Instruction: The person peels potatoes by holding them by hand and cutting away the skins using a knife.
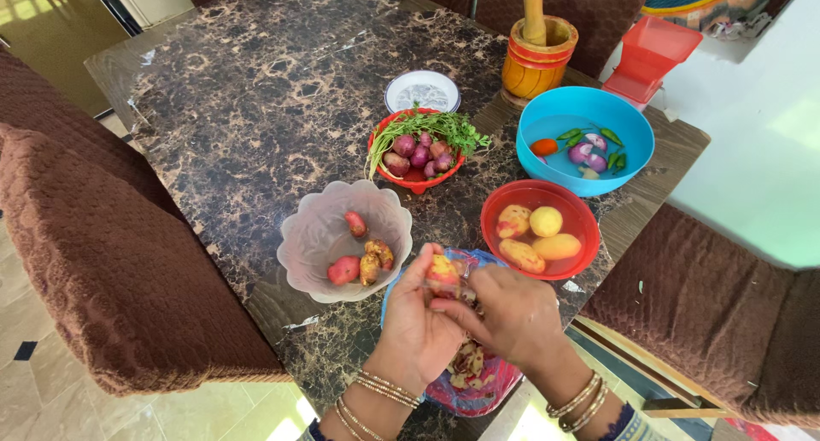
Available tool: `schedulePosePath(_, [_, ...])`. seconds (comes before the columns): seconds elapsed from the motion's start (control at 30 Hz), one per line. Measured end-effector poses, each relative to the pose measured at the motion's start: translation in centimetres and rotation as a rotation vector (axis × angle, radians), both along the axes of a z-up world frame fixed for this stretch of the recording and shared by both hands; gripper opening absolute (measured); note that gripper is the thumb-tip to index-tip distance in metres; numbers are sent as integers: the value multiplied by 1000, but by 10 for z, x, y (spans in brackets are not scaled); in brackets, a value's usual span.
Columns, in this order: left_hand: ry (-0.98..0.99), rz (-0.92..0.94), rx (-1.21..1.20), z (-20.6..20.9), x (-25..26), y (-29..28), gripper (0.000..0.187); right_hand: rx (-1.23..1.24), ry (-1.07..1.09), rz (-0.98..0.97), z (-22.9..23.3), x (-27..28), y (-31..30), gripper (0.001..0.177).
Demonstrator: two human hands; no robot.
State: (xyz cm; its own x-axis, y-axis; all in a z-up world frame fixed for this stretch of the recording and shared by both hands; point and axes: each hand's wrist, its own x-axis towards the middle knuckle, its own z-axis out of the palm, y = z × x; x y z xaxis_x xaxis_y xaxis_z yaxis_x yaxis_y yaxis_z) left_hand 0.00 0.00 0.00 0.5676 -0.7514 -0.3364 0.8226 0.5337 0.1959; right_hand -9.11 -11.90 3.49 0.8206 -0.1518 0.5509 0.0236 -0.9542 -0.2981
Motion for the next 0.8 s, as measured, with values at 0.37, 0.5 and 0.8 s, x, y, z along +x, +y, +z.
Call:
schedulePosePath(0.37, [135, 50, 208, 16, -6, -4, 29, 124, 46, 18, -5, 7, -2, 63])
schedulePosePath(0.5, [76, 70, 203, 3, -3, -6, 26, -4, -14, 60, -10, 5, 6, 44])
schedulePosePath(0.8, [78, 72, -174, -10, 3, 1, 29, -10, 84, -74, -15, 6, 1, 58])
